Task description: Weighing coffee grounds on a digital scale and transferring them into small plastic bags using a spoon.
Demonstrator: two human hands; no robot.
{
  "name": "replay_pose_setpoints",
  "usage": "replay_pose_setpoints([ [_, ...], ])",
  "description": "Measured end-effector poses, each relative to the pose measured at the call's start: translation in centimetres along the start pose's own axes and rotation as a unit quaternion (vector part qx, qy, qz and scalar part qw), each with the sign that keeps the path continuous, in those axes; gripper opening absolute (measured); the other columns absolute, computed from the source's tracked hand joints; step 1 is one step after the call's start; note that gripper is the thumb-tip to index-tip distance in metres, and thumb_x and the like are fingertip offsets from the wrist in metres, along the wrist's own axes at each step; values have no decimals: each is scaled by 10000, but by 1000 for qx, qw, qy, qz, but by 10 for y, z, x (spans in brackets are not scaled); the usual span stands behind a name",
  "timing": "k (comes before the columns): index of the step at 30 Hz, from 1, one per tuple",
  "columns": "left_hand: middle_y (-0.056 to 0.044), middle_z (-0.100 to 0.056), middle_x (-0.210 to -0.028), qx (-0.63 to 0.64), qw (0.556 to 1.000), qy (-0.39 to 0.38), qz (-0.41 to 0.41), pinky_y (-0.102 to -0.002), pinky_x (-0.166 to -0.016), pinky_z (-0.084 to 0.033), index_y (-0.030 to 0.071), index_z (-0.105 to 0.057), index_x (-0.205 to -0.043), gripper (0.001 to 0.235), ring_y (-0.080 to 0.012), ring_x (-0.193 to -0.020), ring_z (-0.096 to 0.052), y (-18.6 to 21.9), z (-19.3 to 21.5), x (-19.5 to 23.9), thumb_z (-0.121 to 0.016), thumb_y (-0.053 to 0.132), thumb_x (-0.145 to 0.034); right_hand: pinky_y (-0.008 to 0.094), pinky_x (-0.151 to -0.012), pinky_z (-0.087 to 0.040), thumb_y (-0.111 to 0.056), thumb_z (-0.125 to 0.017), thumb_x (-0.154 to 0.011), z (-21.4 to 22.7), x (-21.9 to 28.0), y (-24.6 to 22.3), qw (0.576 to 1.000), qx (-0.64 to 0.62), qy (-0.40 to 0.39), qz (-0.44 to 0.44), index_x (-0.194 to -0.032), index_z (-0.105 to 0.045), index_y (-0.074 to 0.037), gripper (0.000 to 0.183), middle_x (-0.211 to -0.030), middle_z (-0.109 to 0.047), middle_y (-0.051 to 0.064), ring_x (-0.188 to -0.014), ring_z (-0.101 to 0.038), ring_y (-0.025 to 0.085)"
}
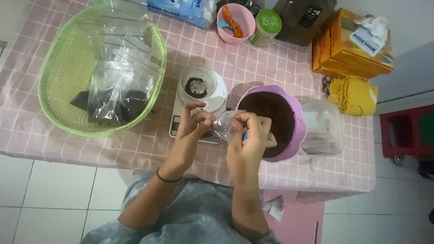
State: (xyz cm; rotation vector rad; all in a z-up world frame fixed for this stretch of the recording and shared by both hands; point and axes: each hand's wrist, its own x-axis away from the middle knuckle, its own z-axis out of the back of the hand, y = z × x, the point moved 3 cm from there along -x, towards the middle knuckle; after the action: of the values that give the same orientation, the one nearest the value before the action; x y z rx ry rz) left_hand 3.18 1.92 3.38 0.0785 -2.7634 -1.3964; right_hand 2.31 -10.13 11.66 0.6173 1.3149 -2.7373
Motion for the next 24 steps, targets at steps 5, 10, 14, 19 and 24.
replay_pose_setpoints([
  [5, -67, -615, -898, -4, 1000, -3, -1, -302, -726, -492, 59, -419, -1329, 405, -159, -802, -588, 2, 2, -1, -597, 35, -966, 315, -902, -262, -288, -658, -998, -6, 3, 11, 999, 26, -9, 36, -905, -660, -205, 125, -784, -510, -38, -939, -532, 145],
  [10, -58, -631, -855, 32, 999, 7, 17, -254, -576, -450, 33, -442, -1307, 390, -135, -690, -590, -14, 18, -8, -629, 48, -965, 308, -843, -327, -216, -666, -986, -2, -2, 1, 998, -13, -28, 51, -839, -674, -127, 172, -680, -556, 17, -824, -519, 184],
  [14, -203, -575, -1179, -117, 987, 48, 103, -488, -872, -501, 59, -489, -1321, 398, -332, -1084, -545, -27, 26, -8, -520, 310, -1014, 309, -896, -256, -286, -636, -1031, -3, -1, 7, 994, -6, 2, 113, -880, -652, -172, 190, -735, -544, -53, -869, -544, 111],
  [19, -447, -275, -1514, -97, 971, -28, 216, -791, -1059, -175, -52, -335, -1505, 881, -694, -1387, -225, 7, 0, -1, -380, 632, -951, 297, -894, -286, -259, -675, -1002, -4, -3, 12, 984, -35, 10, 176, -864, -656, -153, 175, -763, -616, -23, -855, -614, 159],
  [24, -395, -380, -1394, 134, 950, 4, 284, -581, -658, -572, -94, -300, -1508, 842, -488, -885, -659, -48, 25, -6, -637, 433, -945, 341, -878, -443, -49, -573, -1029, 0, -3, 9, 978, -90, -97, 159, -990, -695, -43, 128, -855, -672, 108, -869, -693, 323],
])
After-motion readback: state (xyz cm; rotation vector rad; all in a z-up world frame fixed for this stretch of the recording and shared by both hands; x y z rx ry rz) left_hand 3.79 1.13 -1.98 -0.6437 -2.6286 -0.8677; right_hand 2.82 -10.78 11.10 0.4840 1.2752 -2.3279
